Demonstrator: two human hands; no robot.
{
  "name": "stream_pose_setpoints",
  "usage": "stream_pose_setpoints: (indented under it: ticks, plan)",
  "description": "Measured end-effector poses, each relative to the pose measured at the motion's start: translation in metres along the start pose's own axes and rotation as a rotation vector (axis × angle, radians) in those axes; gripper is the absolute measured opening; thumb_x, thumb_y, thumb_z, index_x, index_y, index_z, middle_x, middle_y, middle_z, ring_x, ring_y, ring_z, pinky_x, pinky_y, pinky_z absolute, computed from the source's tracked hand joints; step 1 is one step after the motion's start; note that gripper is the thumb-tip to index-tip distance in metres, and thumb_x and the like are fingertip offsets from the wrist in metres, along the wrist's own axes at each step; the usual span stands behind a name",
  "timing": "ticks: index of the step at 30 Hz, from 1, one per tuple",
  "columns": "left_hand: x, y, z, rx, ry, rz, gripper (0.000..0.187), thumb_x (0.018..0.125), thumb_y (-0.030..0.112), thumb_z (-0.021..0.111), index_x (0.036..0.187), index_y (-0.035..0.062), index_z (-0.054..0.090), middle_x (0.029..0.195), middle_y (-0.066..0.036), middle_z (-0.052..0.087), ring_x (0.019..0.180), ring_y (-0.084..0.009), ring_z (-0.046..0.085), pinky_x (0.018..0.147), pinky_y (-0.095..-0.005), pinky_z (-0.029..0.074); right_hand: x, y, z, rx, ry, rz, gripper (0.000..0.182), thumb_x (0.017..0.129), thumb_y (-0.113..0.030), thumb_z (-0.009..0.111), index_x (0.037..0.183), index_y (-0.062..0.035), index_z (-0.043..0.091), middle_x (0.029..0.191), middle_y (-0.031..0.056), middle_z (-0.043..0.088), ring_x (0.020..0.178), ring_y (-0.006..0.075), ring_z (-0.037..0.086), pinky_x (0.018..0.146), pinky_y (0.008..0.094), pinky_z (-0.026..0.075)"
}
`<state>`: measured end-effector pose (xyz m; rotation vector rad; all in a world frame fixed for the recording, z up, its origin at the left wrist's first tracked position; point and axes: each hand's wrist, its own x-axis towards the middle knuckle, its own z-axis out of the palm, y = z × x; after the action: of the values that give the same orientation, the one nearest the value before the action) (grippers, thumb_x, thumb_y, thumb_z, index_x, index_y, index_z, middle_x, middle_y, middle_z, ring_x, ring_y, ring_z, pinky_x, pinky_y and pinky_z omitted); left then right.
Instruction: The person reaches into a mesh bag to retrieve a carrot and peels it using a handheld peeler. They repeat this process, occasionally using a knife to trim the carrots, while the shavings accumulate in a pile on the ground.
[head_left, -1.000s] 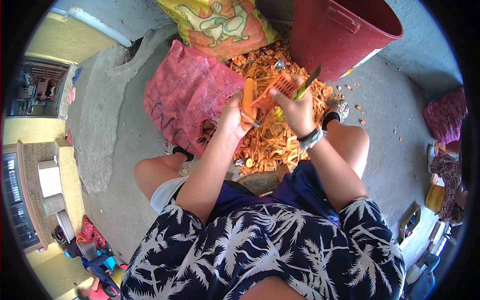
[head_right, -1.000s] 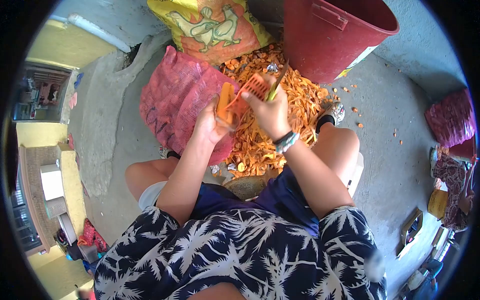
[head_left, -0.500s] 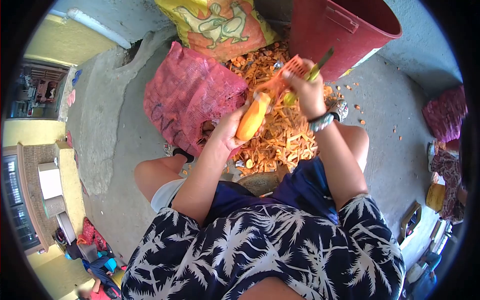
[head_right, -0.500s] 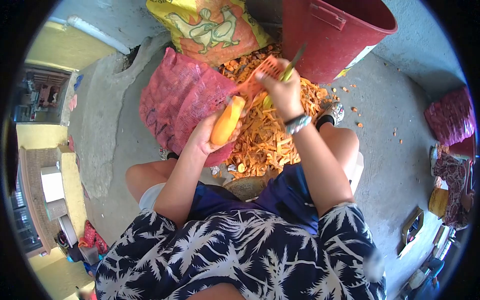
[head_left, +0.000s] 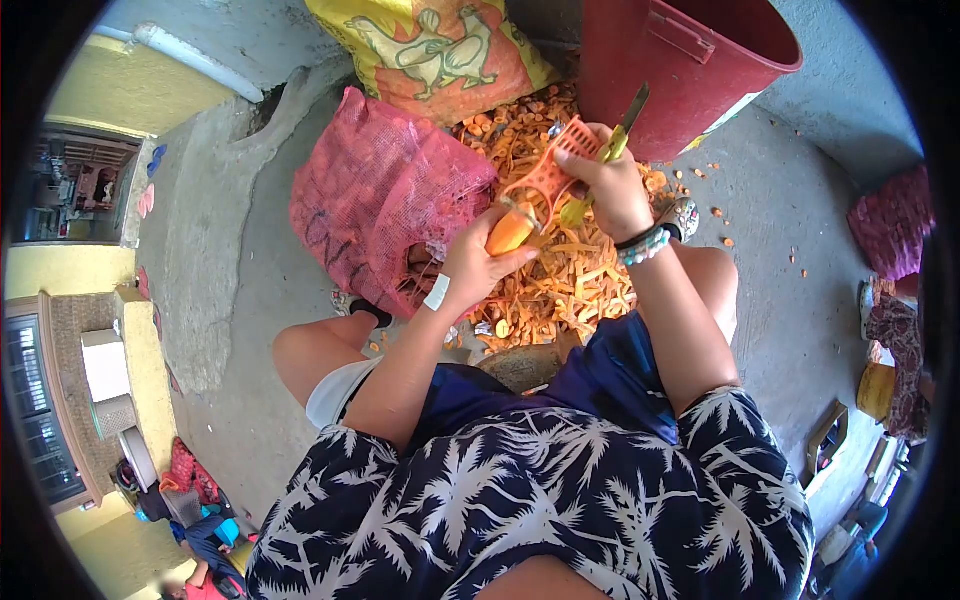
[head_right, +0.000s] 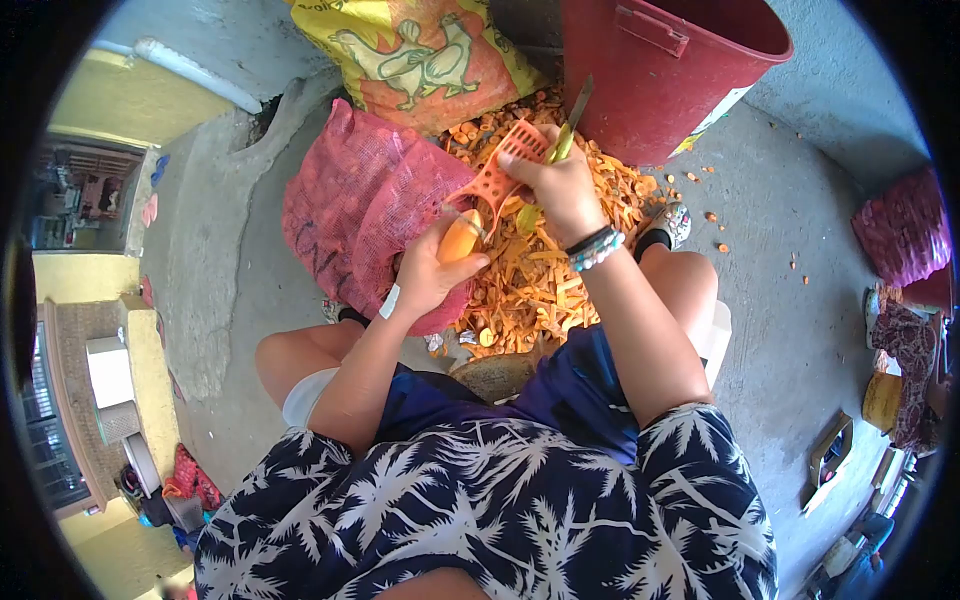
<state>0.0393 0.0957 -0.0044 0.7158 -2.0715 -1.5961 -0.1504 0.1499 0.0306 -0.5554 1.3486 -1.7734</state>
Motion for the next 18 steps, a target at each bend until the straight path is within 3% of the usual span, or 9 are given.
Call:
stream_pose_setpoints:
  ticks: [1, 3, 4, 7, 9, 11, 13, 14, 18]
  plan:
    - [0.000, 0.007, 0.001, 0.159, 0.044, 0.088, 0.039, 0.075, 0.024, 0.069, 0.103, 0.0021, 0.054, 0.082, -0.006, 0.059, 0.071, -0.0127, 0.055, 0.064, -0.0262, 0.045, 0.005, 0.004, -0.004, -0.001, 0.000, 0.000, 0.028, 0.074, -0.004, 0.067, 0.097, -0.0019, 0.051, 0.080, 0.0021, 0.059, 0.063, 0.0095, 0.057, 0.052, 0.0198, 0.045]
    - [-0.003, 0.020, -0.002, 0.175, 0.023, 0.018, 0.036, 0.074, 0.020, 0.069, 0.102, 0.0020, 0.055, 0.082, -0.005, 0.059, 0.073, -0.0116, 0.054, 0.067, -0.0262, 0.044, 0.024, 0.016, -0.024, -0.276, 0.198, -0.251, 0.030, 0.073, -0.002, 0.067, 0.099, 0.0001, 0.051, 0.081, 0.0042, 0.060, 0.065, 0.0104, 0.058, 0.055, 0.0214, 0.048]
    - [-0.004, 0.023, -0.005, 0.197, 0.002, -0.050, 0.032, 0.074, 0.015, 0.069, 0.100, 0.0019, 0.056, 0.083, -0.004, 0.059, 0.074, -0.0105, 0.053, 0.070, -0.0262, 0.044, 0.036, 0.011, -0.038, -0.236, 0.299, -0.153, 0.032, 0.073, 0.000, 0.066, 0.100, 0.0016, 0.050, 0.083, 0.0066, 0.061, 0.067, 0.0112, 0.060, 0.058, 0.0231, 0.051]
    - [0.001, 0.018, -0.012, 0.288, -0.024, -0.060, 0.027, 0.073, 0.014, 0.068, 0.095, 0.0022, 0.057, 0.078, -0.005, 0.060, 0.071, -0.0122, 0.055, 0.067, -0.0267, 0.045, 0.012, -0.031, -0.019, -0.173, 0.079, -0.121, 0.034, 0.072, 0.001, 0.066, 0.103, 0.0013, 0.050, 0.085, 0.0072, 0.062, 0.070, 0.0125, 0.060, 0.061, 0.0232, 0.051]
    - [0.004, 0.021, -0.016, 0.324, -0.027, -0.026, 0.027, 0.072, 0.013, 0.068, 0.094, 0.0022, 0.057, 0.077, -0.007, 0.060, 0.070, -0.0131, 0.057, 0.066, -0.0270, 0.045, -0.003, -0.016, 0.002, -0.216, -0.097, -0.159, 0.036, 0.071, 0.002, 0.067, 0.103, 0.0016, 0.052, 0.086, 0.0064, 0.062, 0.077, 0.0133, 0.059, 0.068, 0.0240, 0.050]
    - [0.003, 0.020, -0.017, 0.355, -0.053, 0.001, 0.026, 0.071, 0.013, 0.068, 0.093, 0.0022, 0.057, 0.076, -0.008, 0.060, 0.070, -0.0139, 0.058, 0.066, -0.0273, 0.045, 0.009, -0.001, -0.006, -0.179, 0.043, 0.003, 0.035, 0.069, 0.002, 0.069, 0.101, 0.0015, 0.053, 0.086, 0.0066, 0.062, 0.076, 0.0127, 0.059, 0.067, 0.0240, 0.050]
    - [0.007, 0.020, -0.020, 0.401, 0.001, 0.049, 0.027, 0.070, 0.013, 0.067, 0.092, 0.0019, 0.057, 0.076, -0.009, 0.060, 0.069, -0.0146, 0.059, 0.065, -0.0278, 0.046, 0.030, -0.003, -0.022, -0.331, 0.173, -0.118, 0.037, 0.069, 0.002, 0.069, 0.102, 0.0014, 0.053, 0.086, 0.0071, 0.062, 0.078, 0.0124, 0.059, 0.067, 0.0233, 0.049]
    - [0.008, 0.020, -0.022, 0.397, -0.028, 0.029, 0.028, 0.069, 0.013, 0.068, 0.093, 0.0019, 0.057, 0.078, -0.010, 0.060, 0.071, -0.0169, 0.060, 0.066, -0.0291, 0.046, 0.035, -0.010, -0.029, -0.141, 0.112, -0.097, 0.036, 0.069, 0.001, 0.070, 0.101, 0.0008, 0.053, 0.086, 0.0071, 0.062, 0.075, 0.0126, 0.059, 0.065, 0.0247, 0.050]
    - [0.010, 0.024, -0.023, 0.522, -0.023, 0.107, 0.028, 0.069, 0.012, 0.068, 0.092, 0.0012, 0.057, 0.081, -0.012, 0.061, 0.072, -0.0210, 0.060, 0.067, -0.0303, 0.047, 0.016, 0.004, -0.003, -0.304, -0.019, -0.234, 0.026, 0.069, -0.005, 0.070, 0.091, -0.0002, 0.057, 0.082, 0.0056, 0.063, 0.067, 0.0144, 0.060, 0.061, 0.0282, 0.050]
